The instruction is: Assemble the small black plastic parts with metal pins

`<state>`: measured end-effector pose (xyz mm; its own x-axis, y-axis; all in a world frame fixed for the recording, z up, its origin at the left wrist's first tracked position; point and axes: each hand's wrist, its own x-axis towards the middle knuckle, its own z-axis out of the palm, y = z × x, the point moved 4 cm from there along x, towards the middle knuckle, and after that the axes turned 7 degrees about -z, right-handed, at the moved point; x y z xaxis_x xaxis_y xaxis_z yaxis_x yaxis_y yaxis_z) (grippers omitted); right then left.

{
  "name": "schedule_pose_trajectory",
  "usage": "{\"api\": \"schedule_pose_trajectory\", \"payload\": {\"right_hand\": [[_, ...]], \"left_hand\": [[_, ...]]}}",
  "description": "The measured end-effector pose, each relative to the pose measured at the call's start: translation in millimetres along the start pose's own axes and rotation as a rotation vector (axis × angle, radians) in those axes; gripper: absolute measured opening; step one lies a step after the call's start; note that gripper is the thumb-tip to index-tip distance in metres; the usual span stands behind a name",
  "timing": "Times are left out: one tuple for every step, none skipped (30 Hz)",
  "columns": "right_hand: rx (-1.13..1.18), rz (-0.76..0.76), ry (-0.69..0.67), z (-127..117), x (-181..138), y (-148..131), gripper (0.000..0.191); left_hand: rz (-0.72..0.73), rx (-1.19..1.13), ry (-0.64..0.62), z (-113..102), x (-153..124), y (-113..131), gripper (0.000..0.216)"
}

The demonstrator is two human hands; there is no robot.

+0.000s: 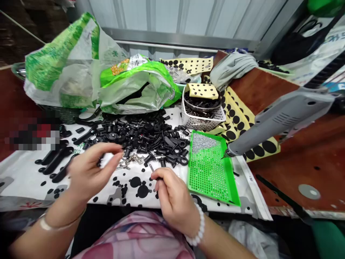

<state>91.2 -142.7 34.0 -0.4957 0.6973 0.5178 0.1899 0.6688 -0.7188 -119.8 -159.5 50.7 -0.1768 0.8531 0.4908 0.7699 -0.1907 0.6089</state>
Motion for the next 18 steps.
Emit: {"api": "schedule_pose_trajectory", "payload": {"right_hand": [[-0.065,0.01,-0.043,9,-4,14,0.021],[-0.135,0.008,-0.064,17,-10,27,0.021],[-0.209,-0.007,-0.082,23,-16,38,0.02],[-0.283,-0.01,-0.085,27,-23,47,0.02],[-0.35,-0.017,-0.08,29,-28,53,0.02],[-0.406,-0.025,-0.073,31,-32,57,0.02],[-0.446,-0.034,-0.065,32,-34,59,0.02],[-0.472,-0.043,-0.055,32,-34,60,0.02],[-0.482,-0.051,-0.045,33,-34,60,0.021],[-0.479,-0.052,-0.035,33,-34,59,0.022],[-0.468,-0.042,-0.024,33,-33,59,0.022],[-0.451,-0.023,-0.016,33,-33,60,0.023],[-0.427,0.002,-0.01,33,-33,61,0.024],[-0.397,0.029,-0.003,32,-33,62,0.024],[-0.358,0.055,0.004,31,-34,63,0.024],[-0.314,0.076,0.018,30,-34,64,0.024],[-0.264,0.091,0.036,28,-35,65,0.024],[-0.214,0.1,0.059,26,-35,65,0.024]], "left_hand": [[0.038,0.059,-0.026,13,8,-7,0.014],[0.084,0.13,-0.081,28,14,-13,0.015],[0.115,0.191,-0.115,42,20,-21,0.016],[0.125,0.246,-0.138,55,25,-27,0.017],[0.14,0.288,-0.151,66,30,-32,0.017],[0.155,0.321,-0.165,75,34,-34,0.018],[0.166,0.35,-0.177,83,39,-35,0.018],[0.177,0.378,-0.193,91,44,-34,0.019],[0.184,0.408,-0.214,97,49,-32,0.02],[0.185,0.444,-0.241,104,56,-29,0.021],[0.182,0.483,-0.271,110,62,-27,0.021],[0.176,0.519,-0.302,116,68,-25,0.021],[0.169,0.549,-0.329,121,74,-24,0.02],[0.164,0.571,-0.349,126,80,-23,0.019],[0.16,0.583,-0.363,129,85,-23,0.017],[0.159,0.586,-0.37,132,89,-23,0.016],[0.16,0.585,-0.373,134,92,-24,0.015],[0.161,0.583,-0.375,134,95,-25,0.015]]}}
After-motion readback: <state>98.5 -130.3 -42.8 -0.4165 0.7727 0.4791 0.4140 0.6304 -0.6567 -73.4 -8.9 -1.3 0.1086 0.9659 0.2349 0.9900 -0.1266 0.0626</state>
